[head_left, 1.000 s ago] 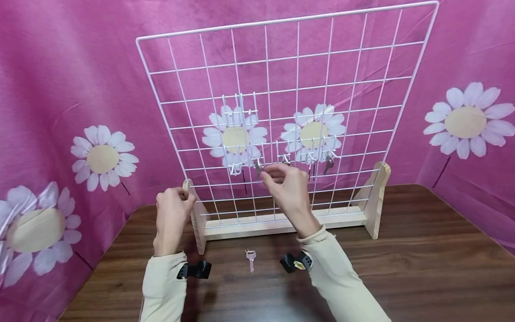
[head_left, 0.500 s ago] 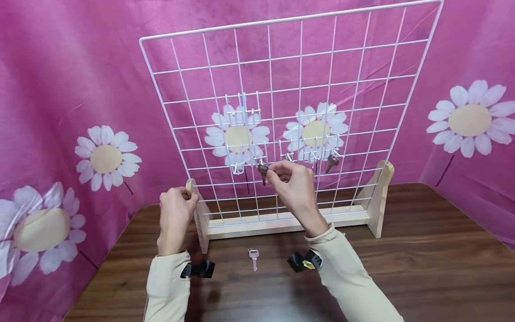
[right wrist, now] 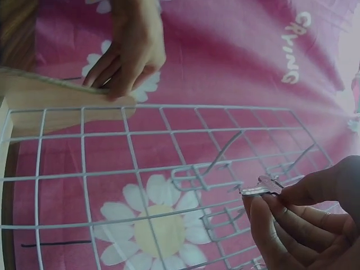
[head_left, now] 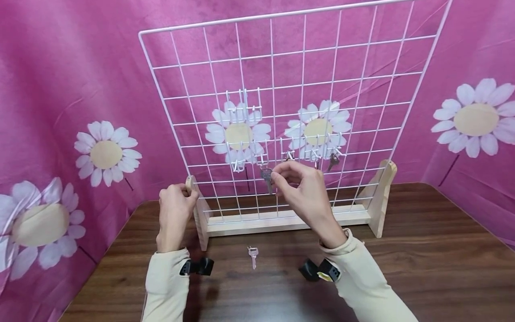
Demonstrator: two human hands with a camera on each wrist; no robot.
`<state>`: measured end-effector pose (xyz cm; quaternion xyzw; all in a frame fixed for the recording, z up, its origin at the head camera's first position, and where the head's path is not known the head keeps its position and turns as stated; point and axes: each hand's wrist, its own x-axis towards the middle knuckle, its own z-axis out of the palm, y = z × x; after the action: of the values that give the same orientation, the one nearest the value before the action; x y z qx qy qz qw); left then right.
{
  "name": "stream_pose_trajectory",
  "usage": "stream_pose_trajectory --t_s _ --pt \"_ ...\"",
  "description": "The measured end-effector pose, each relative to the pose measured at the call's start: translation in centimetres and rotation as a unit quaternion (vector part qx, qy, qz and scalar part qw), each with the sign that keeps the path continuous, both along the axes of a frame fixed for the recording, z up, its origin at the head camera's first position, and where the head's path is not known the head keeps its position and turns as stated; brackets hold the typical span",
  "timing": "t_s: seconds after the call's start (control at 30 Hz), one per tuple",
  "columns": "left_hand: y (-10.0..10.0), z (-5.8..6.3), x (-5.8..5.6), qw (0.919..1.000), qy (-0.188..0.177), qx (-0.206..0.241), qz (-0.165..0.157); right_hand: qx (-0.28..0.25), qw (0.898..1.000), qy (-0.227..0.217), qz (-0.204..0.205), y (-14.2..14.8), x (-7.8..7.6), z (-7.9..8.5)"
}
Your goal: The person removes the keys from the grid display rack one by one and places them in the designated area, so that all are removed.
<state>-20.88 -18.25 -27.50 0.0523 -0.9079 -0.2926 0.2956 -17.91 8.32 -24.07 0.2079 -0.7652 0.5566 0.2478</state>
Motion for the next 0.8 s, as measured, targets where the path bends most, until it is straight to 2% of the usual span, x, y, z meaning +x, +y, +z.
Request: stream_pose_trajectory --t_s 0.2,0.43,0.63,0.7,0.8 --pt "-0.3 0.0 0.3 0.9999 -0.012 0.0 -0.001 -0.024 0.999 -0.044 0.011 -0.2 0.4 0.0" --pt "-0.1 -0.3 0.3 1.0 -0.006 -0.005 -0.005 0.015 0.994 -0.112 0.007 -0.3 -0.1 -1.3" --pt "0.1 -0.2 0.2 1.0 0.007 -0.001 -0.003 0.073 0.987 -0.143 0.015 -1.0 -0.8 -4.3" --pt "0.1 -0.1 0.1 0.9999 0.01 -0.001 -0.003 0.096 0.98 -0.172 0.02 -1.3 -1.0 -5.7" --pt "0.2 0.0 0.0 0.9999 0.011 -0.002 -0.003 0.116 0.964 -0.236 0.034 -1.8 -1.4 -7.7"
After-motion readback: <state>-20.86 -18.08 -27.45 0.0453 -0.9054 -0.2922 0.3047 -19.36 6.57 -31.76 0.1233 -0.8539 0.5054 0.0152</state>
